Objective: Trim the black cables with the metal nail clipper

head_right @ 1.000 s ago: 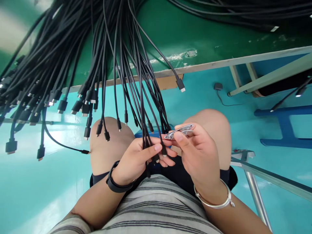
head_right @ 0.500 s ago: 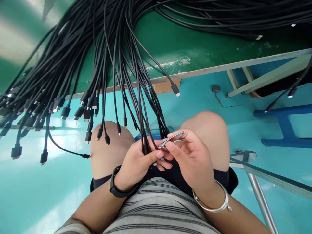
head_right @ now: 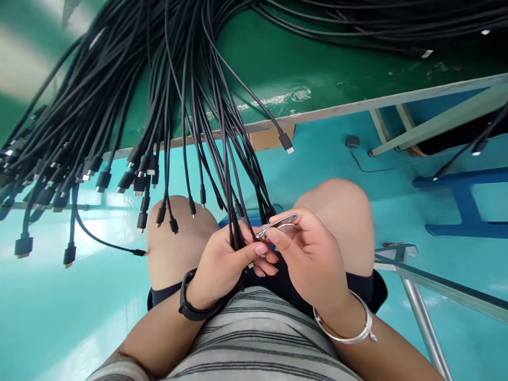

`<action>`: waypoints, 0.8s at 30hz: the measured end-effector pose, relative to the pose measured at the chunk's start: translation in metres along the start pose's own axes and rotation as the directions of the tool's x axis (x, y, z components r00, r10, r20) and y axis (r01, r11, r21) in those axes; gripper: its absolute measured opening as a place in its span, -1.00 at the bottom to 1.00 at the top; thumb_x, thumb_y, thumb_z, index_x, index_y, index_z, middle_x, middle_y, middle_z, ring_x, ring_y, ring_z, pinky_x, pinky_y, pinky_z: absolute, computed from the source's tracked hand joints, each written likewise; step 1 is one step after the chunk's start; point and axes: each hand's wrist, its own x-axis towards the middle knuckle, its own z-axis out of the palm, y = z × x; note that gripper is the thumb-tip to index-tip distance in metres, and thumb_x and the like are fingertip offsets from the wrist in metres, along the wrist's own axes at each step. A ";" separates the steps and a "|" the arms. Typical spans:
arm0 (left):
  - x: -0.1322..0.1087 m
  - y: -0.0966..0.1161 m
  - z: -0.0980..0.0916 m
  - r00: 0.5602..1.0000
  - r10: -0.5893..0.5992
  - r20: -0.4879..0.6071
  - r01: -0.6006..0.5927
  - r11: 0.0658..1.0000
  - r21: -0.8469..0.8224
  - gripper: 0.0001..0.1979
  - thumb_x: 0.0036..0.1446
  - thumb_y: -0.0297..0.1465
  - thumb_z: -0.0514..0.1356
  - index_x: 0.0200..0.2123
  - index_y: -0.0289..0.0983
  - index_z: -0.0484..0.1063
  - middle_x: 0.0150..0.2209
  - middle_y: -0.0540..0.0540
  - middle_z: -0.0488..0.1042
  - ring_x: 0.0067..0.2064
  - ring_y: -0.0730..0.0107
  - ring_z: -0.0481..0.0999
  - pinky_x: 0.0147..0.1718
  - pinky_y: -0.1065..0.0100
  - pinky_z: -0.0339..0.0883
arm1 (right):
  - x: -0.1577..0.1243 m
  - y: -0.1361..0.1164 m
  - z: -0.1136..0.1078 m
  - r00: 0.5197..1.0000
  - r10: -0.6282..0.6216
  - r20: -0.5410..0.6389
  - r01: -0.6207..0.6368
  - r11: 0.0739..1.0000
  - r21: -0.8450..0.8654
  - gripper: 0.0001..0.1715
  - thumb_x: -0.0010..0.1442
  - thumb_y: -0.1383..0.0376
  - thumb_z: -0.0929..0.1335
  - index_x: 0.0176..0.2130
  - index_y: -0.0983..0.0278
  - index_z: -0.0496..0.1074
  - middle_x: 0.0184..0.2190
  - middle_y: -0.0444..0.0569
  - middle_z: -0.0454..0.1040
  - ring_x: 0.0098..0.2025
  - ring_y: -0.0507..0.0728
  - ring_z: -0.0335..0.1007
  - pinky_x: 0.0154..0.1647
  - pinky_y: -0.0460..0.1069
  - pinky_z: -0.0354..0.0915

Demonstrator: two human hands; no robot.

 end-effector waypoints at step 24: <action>0.002 -0.002 0.000 0.999 -0.019 -0.044 0.020 1.000 0.012 -0.68 0.00 -0.37 0.38 -0.43 -0.26 0.23 -0.52 -0.07 0.61 -0.56 0.34 0.61 -0.64 0.53 0.37 | 0.009 -0.003 -0.011 0.997 0.027 0.078 -0.025 0.999 -0.024 -0.92 0.19 0.24 0.45 -0.25 0.11 0.49 -0.38 -0.15 0.55 -0.39 0.06 0.54 -0.42 -0.04 0.54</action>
